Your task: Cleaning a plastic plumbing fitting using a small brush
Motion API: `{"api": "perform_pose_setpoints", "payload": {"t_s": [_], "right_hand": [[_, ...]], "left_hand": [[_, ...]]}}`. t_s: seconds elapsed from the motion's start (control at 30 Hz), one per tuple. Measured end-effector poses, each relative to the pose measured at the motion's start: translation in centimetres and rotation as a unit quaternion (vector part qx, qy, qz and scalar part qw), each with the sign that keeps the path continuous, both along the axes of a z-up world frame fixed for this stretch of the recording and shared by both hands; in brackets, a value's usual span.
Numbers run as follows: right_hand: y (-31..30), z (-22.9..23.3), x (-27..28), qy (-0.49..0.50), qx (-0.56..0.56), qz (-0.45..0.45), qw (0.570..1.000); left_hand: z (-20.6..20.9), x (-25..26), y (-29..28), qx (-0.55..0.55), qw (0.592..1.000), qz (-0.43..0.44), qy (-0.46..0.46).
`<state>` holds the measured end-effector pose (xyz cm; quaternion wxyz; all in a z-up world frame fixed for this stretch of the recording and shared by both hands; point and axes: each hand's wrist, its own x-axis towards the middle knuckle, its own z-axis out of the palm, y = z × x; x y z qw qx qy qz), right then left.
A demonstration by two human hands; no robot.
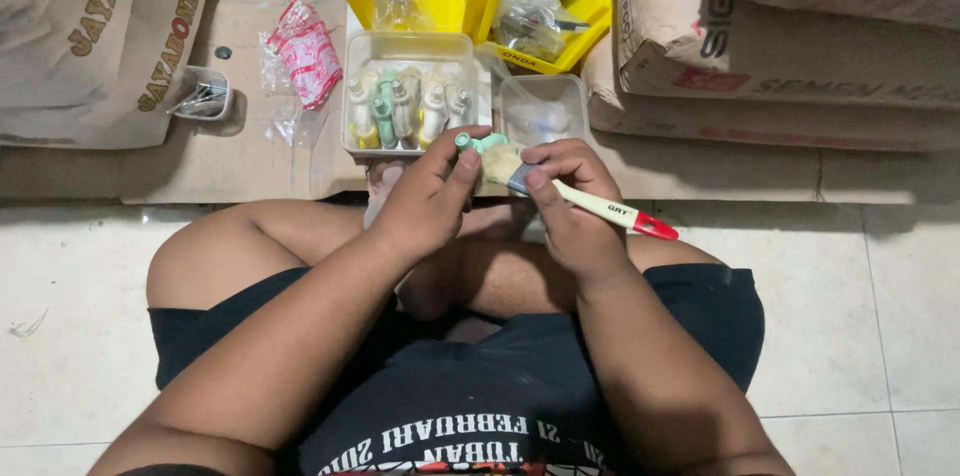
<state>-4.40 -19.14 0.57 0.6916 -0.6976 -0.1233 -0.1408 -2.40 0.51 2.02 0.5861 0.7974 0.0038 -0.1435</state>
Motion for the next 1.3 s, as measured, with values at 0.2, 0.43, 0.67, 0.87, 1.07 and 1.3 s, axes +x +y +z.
{"api": "perform_pose_setpoints", "payload": {"t_s": [0.2,0.43,0.67,0.87,1.07,1.3], "right_hand": [[-0.6,-1.0,0.8,0.06,-0.017,0.001,0.998],[-0.9,-1.2,0.6,0.195,-0.028,0.017,0.98],[-1.1,0.1,0.1,0.246,-0.048,0.015,0.968],[-0.7,0.1,0.0,0.212,0.021,0.032,0.976],[-0.8,0.2,-0.1,0.186,0.05,0.067,0.979],[-1.8,0.5,0.3,0.14,-0.048,0.034,0.988]], "left_hand": [[0.8,0.2,0.1,0.022,1.0,-0.013,0.0],[1.0,-0.5,0.0,0.031,1.0,0.002,0.0],[0.3,-0.6,-0.2,0.025,0.999,0.018,-0.017],[1.1,-0.9,-0.2,0.035,0.999,0.013,-0.012],[2.2,-1.0,-0.2,0.019,0.999,0.017,-0.022],[-1.0,-0.8,0.3,-0.133,0.99,0.022,-0.051]]}}
